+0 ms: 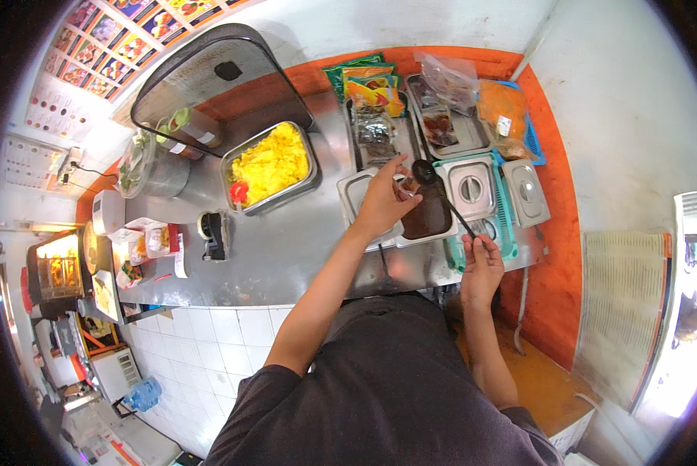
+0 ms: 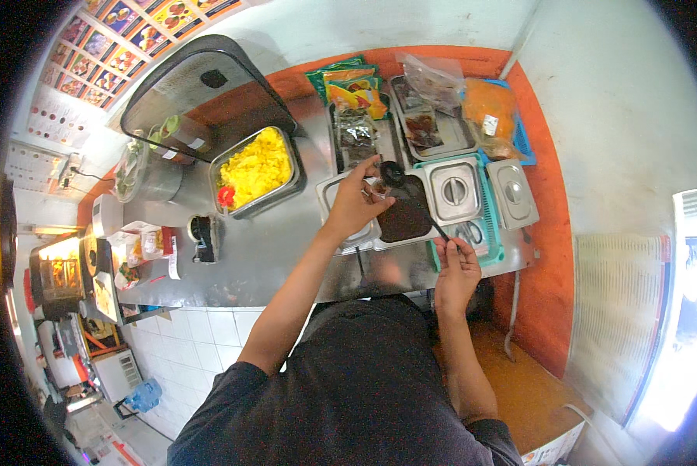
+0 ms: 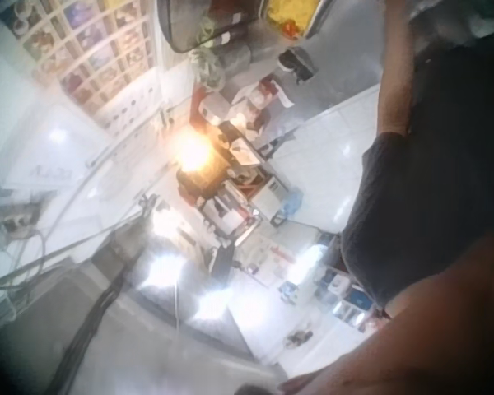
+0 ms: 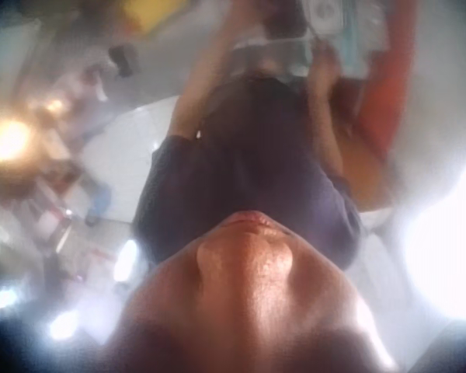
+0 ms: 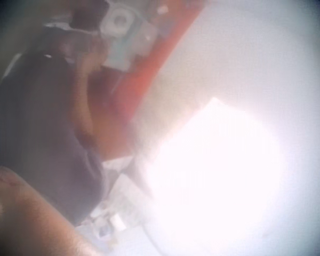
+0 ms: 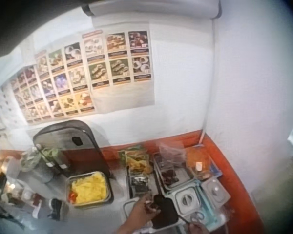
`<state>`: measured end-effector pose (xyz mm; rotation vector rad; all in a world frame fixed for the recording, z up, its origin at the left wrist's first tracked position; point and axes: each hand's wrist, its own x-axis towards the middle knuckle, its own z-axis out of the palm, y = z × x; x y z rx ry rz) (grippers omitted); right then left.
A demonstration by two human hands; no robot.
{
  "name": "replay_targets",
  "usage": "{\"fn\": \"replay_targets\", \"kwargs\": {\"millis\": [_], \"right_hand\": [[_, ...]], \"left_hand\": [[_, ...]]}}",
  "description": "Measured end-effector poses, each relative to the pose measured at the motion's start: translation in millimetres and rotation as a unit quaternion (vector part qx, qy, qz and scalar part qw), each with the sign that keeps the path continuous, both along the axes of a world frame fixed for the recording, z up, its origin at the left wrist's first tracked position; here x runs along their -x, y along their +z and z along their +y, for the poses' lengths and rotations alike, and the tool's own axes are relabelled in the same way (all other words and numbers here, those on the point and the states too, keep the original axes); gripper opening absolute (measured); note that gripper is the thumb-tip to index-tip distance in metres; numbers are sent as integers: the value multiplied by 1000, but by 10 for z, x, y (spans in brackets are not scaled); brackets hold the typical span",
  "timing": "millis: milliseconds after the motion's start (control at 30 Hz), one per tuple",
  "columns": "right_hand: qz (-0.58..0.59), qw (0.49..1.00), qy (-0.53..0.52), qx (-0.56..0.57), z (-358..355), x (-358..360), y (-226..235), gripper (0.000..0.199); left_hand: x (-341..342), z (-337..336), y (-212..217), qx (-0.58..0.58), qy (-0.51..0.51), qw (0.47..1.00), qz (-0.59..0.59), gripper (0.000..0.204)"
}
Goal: The person assembles two food orders at a counter, placing fried items and sauces into paper containers, adding a sauce packet, and closing the boxes. They then place a receipt and a side of scrambled eggs into a small paper cup.
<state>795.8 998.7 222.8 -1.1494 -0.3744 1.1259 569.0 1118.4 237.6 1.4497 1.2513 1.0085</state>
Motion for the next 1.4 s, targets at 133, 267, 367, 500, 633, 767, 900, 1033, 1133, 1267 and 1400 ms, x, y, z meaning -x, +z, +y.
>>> {"fn": "replay_targets", "kwargs": {"millis": [133, 267, 367, 500, 633, 767, 900, 1033, 1133, 1267, 1400], "right_hand": [[3, 999, -37, 3, 35, -75, -210, 10], [-206, 965, 131, 96, 96, -364, -431, 16], [-551, 802, 230, 12, 144, 69, -127, 27], [-335, 842, 415, -82, 159, 1449, 886, 37], [-259, 823, 489, -130, 91, 2670, 936, 26], [-314, 802, 472, -189, -168, 3910, 1080, 16], [-338, 813, 451, -147, -443, 5080, 894, 13], [-309, 812, 480, -123, -605, 6093, 824, 11], [-326, 794, 494, -137, -716, 6724, 855, 12], [-322, 781, 519, -130, -989, 7275, 893, 11], [-363, 734, 558, -131, -1099, 7640, 961, 13]], "left_hand": [[245, -54, 6, -69, 23, 995, 69, 87], [670, -272, 192, -78, -5, 996, 43, 87], [1036, -553, 443, -62, -71, 995, -17, 95], [1715, -1142, 1230, -116, -138, 983, 37, 98], [2672, -1559, 1215, -201, -82, 975, 38, 94], [3915, -1886, 1033, -154, -13, 984, -92, 86], [5050, -2154, 801, -195, 64, 972, -114, 75], [5950, -2408, 630, -203, 89, 974, -50, 68], [6540, -2544, 587, -172, 97, 977, -82, 66], [7012, -2782, 552, -177, 83, 979, -63, 54], [7370, -3015, 514, -134, 110, 984, -50, 40]]}}
